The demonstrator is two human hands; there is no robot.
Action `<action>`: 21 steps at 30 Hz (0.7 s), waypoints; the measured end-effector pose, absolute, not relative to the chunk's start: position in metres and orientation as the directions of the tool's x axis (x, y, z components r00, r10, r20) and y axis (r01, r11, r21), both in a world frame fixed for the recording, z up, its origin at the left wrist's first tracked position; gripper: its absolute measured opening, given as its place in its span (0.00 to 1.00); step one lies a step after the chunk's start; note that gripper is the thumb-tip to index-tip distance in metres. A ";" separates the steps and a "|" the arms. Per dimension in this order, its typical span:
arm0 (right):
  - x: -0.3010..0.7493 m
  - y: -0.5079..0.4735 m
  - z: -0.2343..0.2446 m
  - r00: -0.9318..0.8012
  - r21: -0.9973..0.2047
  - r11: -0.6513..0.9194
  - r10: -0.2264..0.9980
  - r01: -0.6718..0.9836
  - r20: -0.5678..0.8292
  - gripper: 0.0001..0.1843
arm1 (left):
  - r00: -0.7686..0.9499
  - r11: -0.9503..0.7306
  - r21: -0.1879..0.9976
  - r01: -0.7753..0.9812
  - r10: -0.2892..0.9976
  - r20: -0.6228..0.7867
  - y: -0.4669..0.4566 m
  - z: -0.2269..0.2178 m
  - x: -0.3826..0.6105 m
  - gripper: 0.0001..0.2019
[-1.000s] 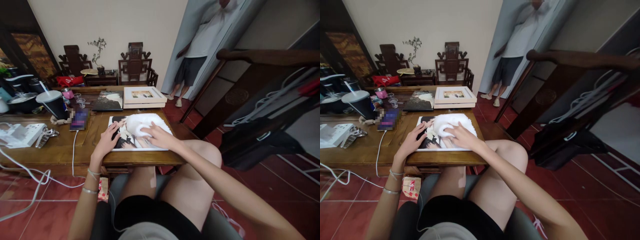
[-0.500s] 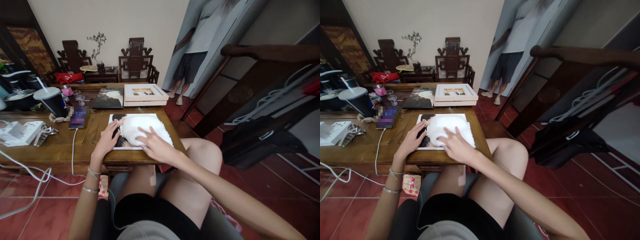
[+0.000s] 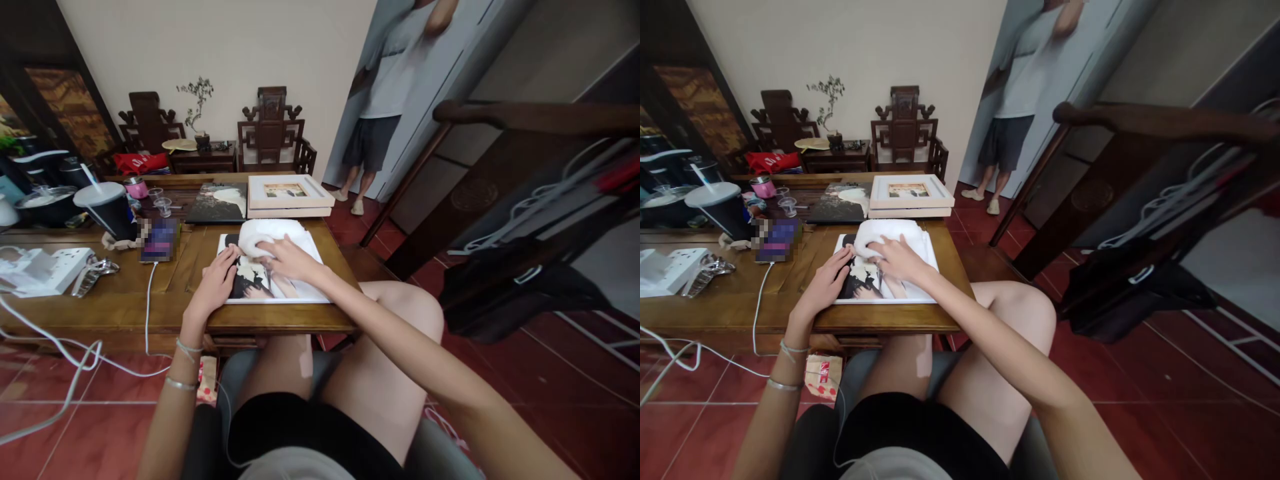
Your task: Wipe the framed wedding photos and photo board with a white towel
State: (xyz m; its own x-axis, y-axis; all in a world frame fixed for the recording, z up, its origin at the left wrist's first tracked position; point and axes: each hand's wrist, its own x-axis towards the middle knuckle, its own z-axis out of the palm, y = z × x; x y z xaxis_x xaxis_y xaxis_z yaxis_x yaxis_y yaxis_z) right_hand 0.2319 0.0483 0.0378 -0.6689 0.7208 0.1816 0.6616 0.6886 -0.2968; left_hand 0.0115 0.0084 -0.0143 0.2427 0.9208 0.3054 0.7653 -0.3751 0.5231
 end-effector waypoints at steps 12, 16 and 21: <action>0.248 -0.040 0.036 -0.754 -0.278 0.757 0.642 0.592 0.141 0.21 | 0.230 -0.354 0.532 0.769 0.930 0.286 0.005 -0.010 0.016 0.25; 0.271 -0.073 0.043 -0.817 -0.339 0.802 0.560 0.492 0.139 0.21 | 0.229 -0.357 0.533 0.767 0.928 0.293 0.005 -0.010 0.015 0.24; 0.289 -0.039 0.040 -0.769 -0.359 0.778 0.605 0.515 0.209 0.16 | 0.227 -0.370 0.552 0.748 0.923 0.311 0.007 -0.014 0.014 0.24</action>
State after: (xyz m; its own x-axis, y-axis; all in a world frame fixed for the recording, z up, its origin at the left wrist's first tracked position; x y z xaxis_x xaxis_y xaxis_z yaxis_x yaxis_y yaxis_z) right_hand 0.2891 -0.0387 0.0398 -0.7685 0.6049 0.2086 0.5151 0.7783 -0.3590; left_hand 0.0135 0.0066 -0.0139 0.2270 0.9230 0.3107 0.7478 -0.3696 0.5515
